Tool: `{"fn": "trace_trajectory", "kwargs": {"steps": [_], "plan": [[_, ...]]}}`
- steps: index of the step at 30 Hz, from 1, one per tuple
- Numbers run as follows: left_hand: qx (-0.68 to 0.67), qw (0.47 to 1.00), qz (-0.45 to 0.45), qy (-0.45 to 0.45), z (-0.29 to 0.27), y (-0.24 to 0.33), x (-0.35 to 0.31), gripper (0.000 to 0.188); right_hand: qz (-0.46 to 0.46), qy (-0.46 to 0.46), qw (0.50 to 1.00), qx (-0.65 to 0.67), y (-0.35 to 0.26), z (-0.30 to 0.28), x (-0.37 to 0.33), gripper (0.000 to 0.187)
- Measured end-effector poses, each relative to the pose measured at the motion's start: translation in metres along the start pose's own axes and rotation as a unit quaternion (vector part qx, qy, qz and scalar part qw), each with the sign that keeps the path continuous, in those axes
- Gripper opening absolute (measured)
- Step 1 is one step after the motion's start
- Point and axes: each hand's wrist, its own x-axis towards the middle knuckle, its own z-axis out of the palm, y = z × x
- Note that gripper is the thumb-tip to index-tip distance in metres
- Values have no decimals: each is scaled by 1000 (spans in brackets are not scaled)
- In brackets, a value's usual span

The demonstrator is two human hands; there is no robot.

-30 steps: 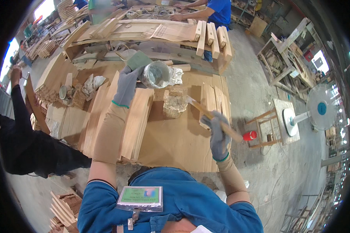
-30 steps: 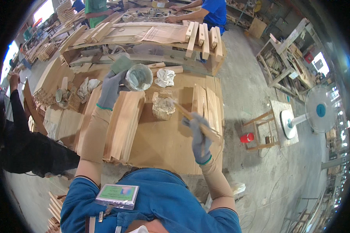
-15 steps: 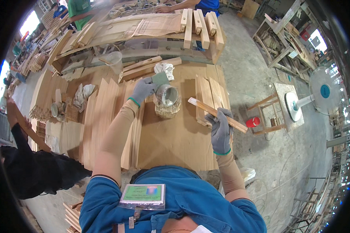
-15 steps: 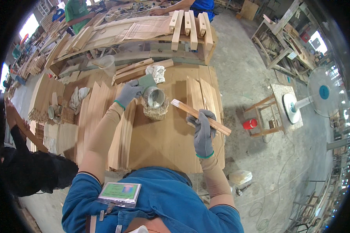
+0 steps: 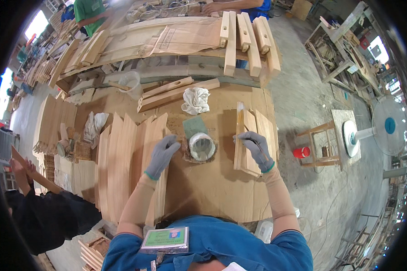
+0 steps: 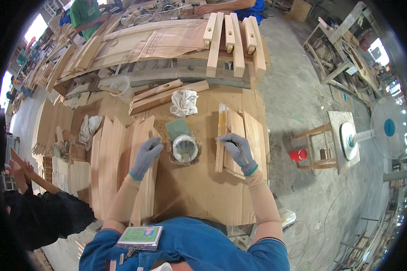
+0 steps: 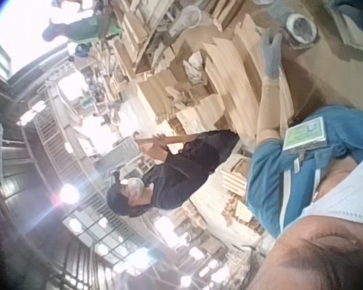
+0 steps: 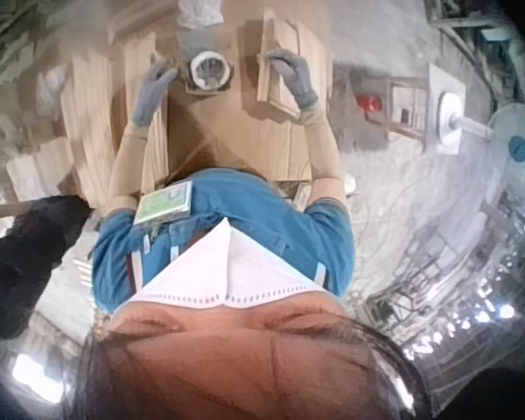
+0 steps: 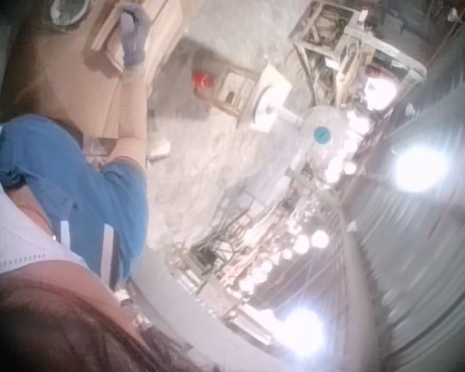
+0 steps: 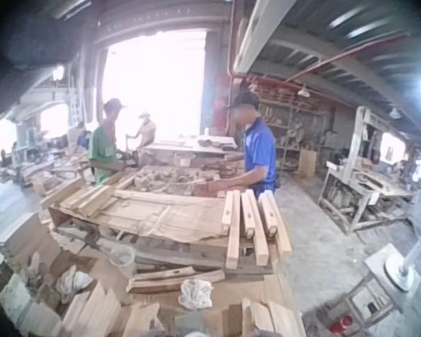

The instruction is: The person repeatedly picks up wooden pieces with holes, dips a small brush into a container of filler, and applies the filler into the holes. They then place the treated pieces on a nearby stack and repeat the process with new pieces.

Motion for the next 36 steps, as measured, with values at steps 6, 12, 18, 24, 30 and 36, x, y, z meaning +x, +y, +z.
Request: {"fn": "trace_trajectory", "kwargs": {"steps": [6,12,18,24,30,36], "plan": [[-74,994,-62,49,-7,-2,-45,33,-78,20,974,-210,75,16,113,11],[19,998,-29,56,-4,-7,-60,26,142,-19,971,189,140,62,181,16],[219,969,62,97,-16,21,-77,24,46,16,999,1,168,64,178,23],[551,787,84,263,-76,-34,-94,64,-86,92,986,-109,98,39,96,21],[509,803,-138,277,-125,-64,-136,113,-40,159,986,-32,50,22,-39,22],[456,839,-220,197,-126,-46,-164,118,14,205,978,-25,16,44,-124,25]]}}
